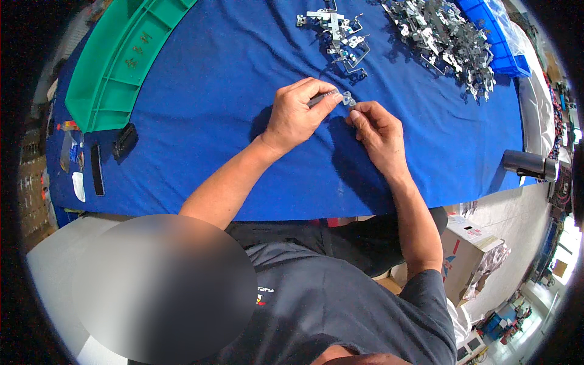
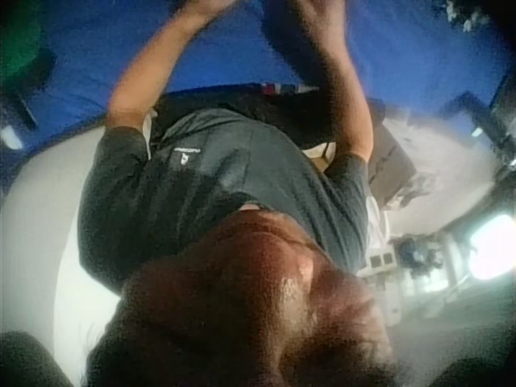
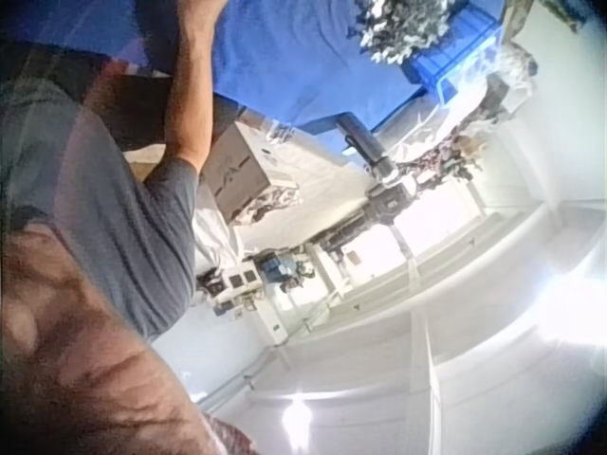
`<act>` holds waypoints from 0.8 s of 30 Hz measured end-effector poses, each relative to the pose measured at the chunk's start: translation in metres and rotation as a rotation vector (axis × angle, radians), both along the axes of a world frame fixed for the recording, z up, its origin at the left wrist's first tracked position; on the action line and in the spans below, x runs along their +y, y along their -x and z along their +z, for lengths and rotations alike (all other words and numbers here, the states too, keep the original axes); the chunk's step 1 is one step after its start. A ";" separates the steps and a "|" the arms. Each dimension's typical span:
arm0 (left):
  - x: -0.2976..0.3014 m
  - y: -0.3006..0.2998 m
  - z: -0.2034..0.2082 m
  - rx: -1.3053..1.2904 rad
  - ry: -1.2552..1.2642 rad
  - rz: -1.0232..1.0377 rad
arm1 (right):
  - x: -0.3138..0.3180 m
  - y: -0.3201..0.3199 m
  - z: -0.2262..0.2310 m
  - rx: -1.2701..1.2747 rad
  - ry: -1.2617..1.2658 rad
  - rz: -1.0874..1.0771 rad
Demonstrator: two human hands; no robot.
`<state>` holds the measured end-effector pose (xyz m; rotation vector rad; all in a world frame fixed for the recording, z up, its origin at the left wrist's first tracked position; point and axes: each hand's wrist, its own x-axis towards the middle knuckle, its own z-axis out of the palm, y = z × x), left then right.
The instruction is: Assembling small metal and plastic parts on a blue surface.
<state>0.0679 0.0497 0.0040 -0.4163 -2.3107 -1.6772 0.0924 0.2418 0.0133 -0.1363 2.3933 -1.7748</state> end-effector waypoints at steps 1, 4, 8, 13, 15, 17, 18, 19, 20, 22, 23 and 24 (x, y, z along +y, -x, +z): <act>0.000 0.000 0.001 0.042 0.039 -0.017 | 0.000 0.000 0.000 0.017 -0.010 0.009; 0.001 -0.001 0.003 0.032 0.047 -0.034 | -0.001 0.000 -0.004 0.066 -0.012 -0.015; 0.002 0.000 0.002 0.072 0.097 -0.029 | -0.008 -0.002 -0.004 0.051 0.182 -0.087; 0.000 -0.003 0.000 0.090 0.154 -0.118 | 0.000 0.000 -0.005 0.007 -0.005 0.009; 0.000 -0.001 -0.002 0.108 0.163 -0.124 | 0.001 0.001 -0.008 0.043 0.062 -0.039; 0.000 -0.001 -0.002 0.125 0.172 -0.129 | 0.001 0.001 -0.003 0.001 0.218 -0.134; 0.001 -0.002 0.000 0.068 0.133 -0.103 | -0.002 0.001 0.001 0.010 0.253 -0.157; 0.001 -0.002 0.001 0.011 0.094 -0.078 | -0.004 0.001 0.003 0.020 0.288 -0.180; 0.001 -0.001 -0.001 0.012 0.094 -0.077 | -0.003 0.001 0.003 0.020 0.289 -0.179; 0.000 0.001 -0.004 -0.056 -0.072 -0.002 | 0.001 0.000 0.001 -0.074 0.073 -0.049; 0.000 0.001 -0.005 -0.055 -0.073 -0.003 | 0.000 0.000 0.001 -0.073 0.072 -0.049; -0.001 0.000 -0.002 -0.052 -0.045 -0.007 | -0.001 -0.001 0.000 -0.019 0.013 -0.030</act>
